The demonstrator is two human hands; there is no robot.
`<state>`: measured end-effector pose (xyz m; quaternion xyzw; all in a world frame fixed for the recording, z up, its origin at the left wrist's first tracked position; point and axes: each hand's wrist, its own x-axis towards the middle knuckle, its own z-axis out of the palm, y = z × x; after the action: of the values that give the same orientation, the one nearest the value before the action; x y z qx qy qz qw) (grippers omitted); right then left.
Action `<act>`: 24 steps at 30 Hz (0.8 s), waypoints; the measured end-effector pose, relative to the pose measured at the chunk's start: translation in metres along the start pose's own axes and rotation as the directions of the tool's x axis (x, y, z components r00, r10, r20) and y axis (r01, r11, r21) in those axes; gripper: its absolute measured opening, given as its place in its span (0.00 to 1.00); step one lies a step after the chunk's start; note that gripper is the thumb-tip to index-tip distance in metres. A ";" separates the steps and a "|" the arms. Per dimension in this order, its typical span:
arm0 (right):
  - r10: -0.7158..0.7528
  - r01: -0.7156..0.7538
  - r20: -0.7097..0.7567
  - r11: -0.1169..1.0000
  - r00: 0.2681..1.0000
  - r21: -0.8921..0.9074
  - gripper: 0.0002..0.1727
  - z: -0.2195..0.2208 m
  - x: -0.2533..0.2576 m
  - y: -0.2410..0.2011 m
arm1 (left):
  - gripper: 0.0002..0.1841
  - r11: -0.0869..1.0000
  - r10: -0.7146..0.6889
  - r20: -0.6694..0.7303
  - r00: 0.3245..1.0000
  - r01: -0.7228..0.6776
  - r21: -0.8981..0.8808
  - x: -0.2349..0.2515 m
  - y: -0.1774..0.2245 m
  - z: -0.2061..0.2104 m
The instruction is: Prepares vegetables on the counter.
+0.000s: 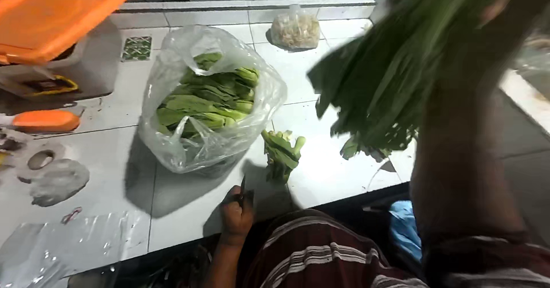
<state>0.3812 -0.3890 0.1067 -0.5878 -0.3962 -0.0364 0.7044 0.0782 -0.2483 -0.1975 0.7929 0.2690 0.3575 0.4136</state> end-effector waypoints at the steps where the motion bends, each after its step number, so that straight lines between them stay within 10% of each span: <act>1: 0.085 -0.093 0.092 0.991 0.992 0.097 0.25 -0.011 -0.018 0.022 | 0.21 0.998 -0.003 0.011 1.000 0.003 -0.059 0.003 0.002 0.009; 7: 0.517 -0.615 0.334 0.661 0.788 0.430 0.43 -0.055 -0.113 0.154 | 0.12 0.950 -0.095 0.099 0.991 0.120 -0.289 0.026 0.036 0.049; 11: 0.517 -0.705 0.493 0.386 0.699 0.595 0.44 -0.058 -0.134 0.171 | 0.13 0.933 -0.103 0.209 0.972 0.168 -0.319 0.041 0.059 0.060; 19: 0.361 -0.474 0.432 0.860 0.827 0.190 0.42 -0.038 -0.120 0.150 | 0.15 0.967 0.030 0.252 0.967 0.036 -0.253 0.066 0.078 0.063; 24: 0.238 -0.242 0.409 0.969 0.881 -0.043 0.44 -0.021 -0.116 0.149 | 0.20 0.990 0.125 0.222 0.967 -0.105 -0.096 0.085 0.080 0.056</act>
<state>0.3899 -0.4092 -0.0815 -0.6233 -0.4597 0.1775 0.6072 0.1836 -0.2541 -0.1234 0.8249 0.1581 0.2986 0.4532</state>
